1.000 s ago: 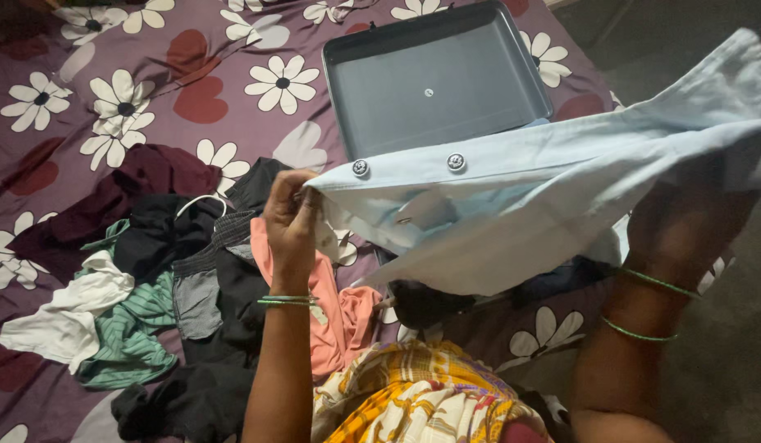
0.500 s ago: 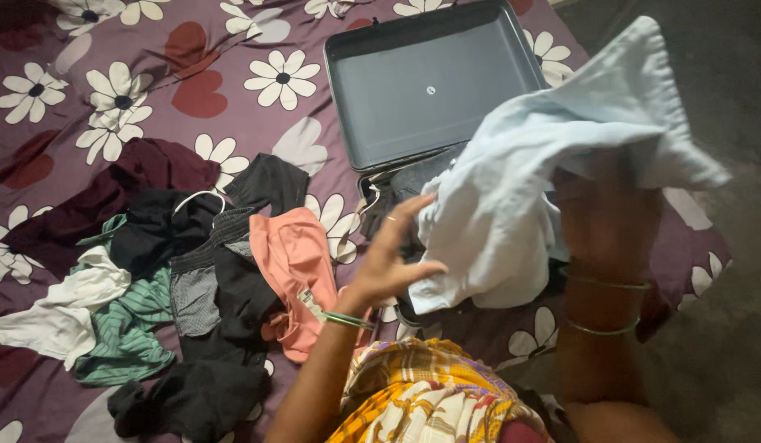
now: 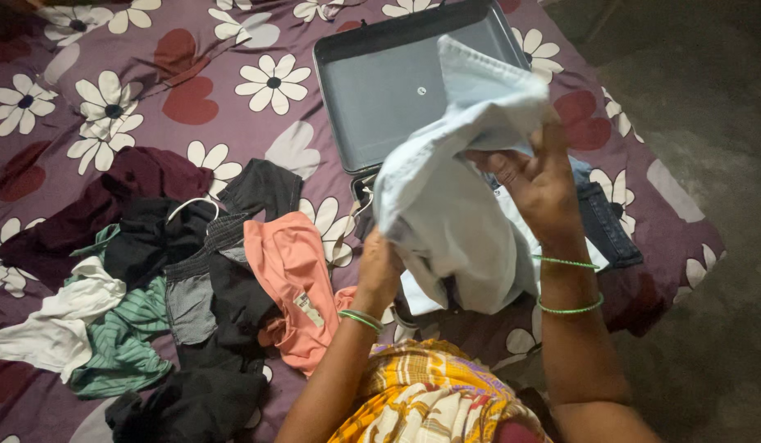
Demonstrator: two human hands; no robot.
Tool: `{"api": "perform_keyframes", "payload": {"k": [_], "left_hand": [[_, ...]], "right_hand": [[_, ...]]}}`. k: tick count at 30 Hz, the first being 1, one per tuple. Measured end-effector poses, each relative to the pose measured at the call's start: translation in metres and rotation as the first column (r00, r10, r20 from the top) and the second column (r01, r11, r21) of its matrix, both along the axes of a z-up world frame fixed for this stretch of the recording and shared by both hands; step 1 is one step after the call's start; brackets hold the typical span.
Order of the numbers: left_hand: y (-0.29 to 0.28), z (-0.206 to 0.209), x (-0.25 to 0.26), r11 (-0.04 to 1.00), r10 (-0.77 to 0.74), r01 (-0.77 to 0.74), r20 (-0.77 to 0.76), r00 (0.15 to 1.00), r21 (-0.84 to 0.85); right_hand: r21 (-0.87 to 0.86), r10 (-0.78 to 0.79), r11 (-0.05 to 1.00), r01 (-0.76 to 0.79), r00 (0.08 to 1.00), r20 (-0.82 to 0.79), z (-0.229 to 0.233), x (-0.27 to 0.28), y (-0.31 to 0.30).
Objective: The person packs clothes into a suitcase on a bed, picking up shirts and pants from a pile, unfolding them, and placing them into the open suitcase.
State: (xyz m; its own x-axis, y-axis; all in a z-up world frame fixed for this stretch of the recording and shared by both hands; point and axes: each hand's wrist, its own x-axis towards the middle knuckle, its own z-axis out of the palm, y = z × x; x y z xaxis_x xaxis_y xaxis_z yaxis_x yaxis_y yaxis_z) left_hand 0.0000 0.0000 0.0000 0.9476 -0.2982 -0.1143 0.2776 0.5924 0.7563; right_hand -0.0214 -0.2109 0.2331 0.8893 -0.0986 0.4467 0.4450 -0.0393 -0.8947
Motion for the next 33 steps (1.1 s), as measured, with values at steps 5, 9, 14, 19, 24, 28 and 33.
{"api": "perform_keyframes", "payload": {"k": [5, 9, 14, 19, 24, 28, 33], "left_hand": [[0.027, -0.013, 0.008, 0.911, 0.104, -0.207, -0.284, 0.953, -0.358], [0.046, -0.022, 0.014, 0.87, 0.179, -0.349, -0.436, 0.882, -0.349], [0.06, -0.042, 0.013, 0.819, 0.246, -0.445, -0.479, 0.843, -0.362], [0.071, -0.048, 0.015, 0.803, 0.226, -0.413, -0.423, 0.878, -0.429], [0.08, -0.03, 0.022, 0.801, 0.222, -0.412, -0.423, 0.879, -0.435], [0.095, -0.007, 0.022, 0.791, 0.234, -0.41, -0.394, 0.889, -0.454], [0.096, 0.012, 0.013, 0.834, 0.244, -0.365, -0.317, 0.916, -0.413]], "right_hand": [[-0.139, -0.167, 0.98, 0.146, 0.974, -0.155, -0.059, 0.008, -0.045], [-0.348, -0.189, 0.937, 0.015, 0.862, -0.47, -0.127, 0.002, -0.081], [-0.701, -0.259, 0.696, -0.157, 0.855, -0.449, -0.25, -0.004, -0.106], [-0.582, -0.126, 0.757, -0.297, 0.808, -0.576, -0.318, -0.022, -0.082], [-0.793, -0.429, 0.57, -0.216, 0.744, -0.512, -0.347, -0.018, -0.07], [-0.709, -0.463, 0.594, 0.382, 0.882, 0.087, -0.319, 0.027, -0.124], [-0.376, -0.558, 0.637, 0.673, 0.739, 0.378, -0.17, 0.021, -0.113]]}}
